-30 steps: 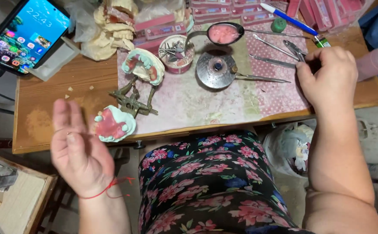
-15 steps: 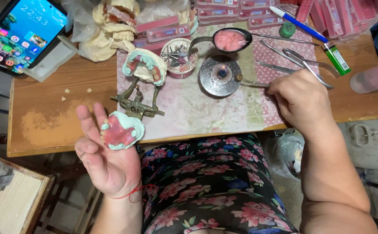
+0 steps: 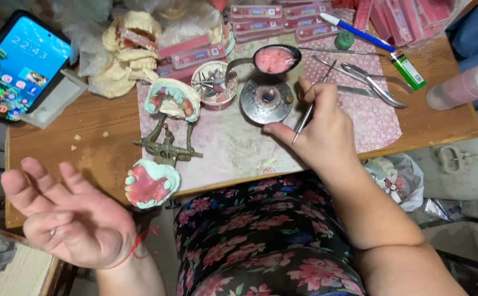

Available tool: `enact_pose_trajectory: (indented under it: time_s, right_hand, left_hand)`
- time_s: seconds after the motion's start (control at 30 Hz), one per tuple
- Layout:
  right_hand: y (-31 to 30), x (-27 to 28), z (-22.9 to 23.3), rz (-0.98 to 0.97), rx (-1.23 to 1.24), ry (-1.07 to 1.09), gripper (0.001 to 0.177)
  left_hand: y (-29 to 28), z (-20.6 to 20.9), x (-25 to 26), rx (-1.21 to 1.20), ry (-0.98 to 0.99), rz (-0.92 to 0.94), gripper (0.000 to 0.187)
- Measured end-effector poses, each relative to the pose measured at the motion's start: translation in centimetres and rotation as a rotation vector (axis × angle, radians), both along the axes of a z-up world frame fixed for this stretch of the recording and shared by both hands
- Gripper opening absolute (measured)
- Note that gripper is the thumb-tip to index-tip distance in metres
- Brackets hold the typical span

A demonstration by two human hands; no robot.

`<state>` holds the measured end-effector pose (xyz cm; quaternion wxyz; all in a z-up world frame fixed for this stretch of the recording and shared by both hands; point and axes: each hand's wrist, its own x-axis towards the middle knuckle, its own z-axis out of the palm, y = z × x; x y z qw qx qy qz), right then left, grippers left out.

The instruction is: Applying and shaping wax on a dental model using laboratory tools

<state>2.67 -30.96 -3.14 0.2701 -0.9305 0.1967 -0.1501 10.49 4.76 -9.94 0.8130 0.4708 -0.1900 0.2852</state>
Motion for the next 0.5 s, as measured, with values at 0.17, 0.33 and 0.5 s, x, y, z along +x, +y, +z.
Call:
enact_pose_trajectory:
  time_s: [0.17, 0.33, 0.5]
  right_hand:
    - [-0.8, 0.1, -0.5, -0.067, 0.001, -0.054, 0.066]
    - [-1.2, 0.6, -1.5, -0.045, -0.091, -0.134, 0.055]
    - [-3.9, -0.5, -1.1, 0.294, 0.358, -0.208, 0.056]
  left_hand:
    - [0.6, -0.7, 2.4, 0.156, -0.017, 0.073, 0.037]
    - [-0.7, -0.7, 3.6, 0.225, -0.083, 0.110, 0.034]
    - [-1.0, -0.3, 3.4, 0.251, -0.008, 0.113, 0.025]
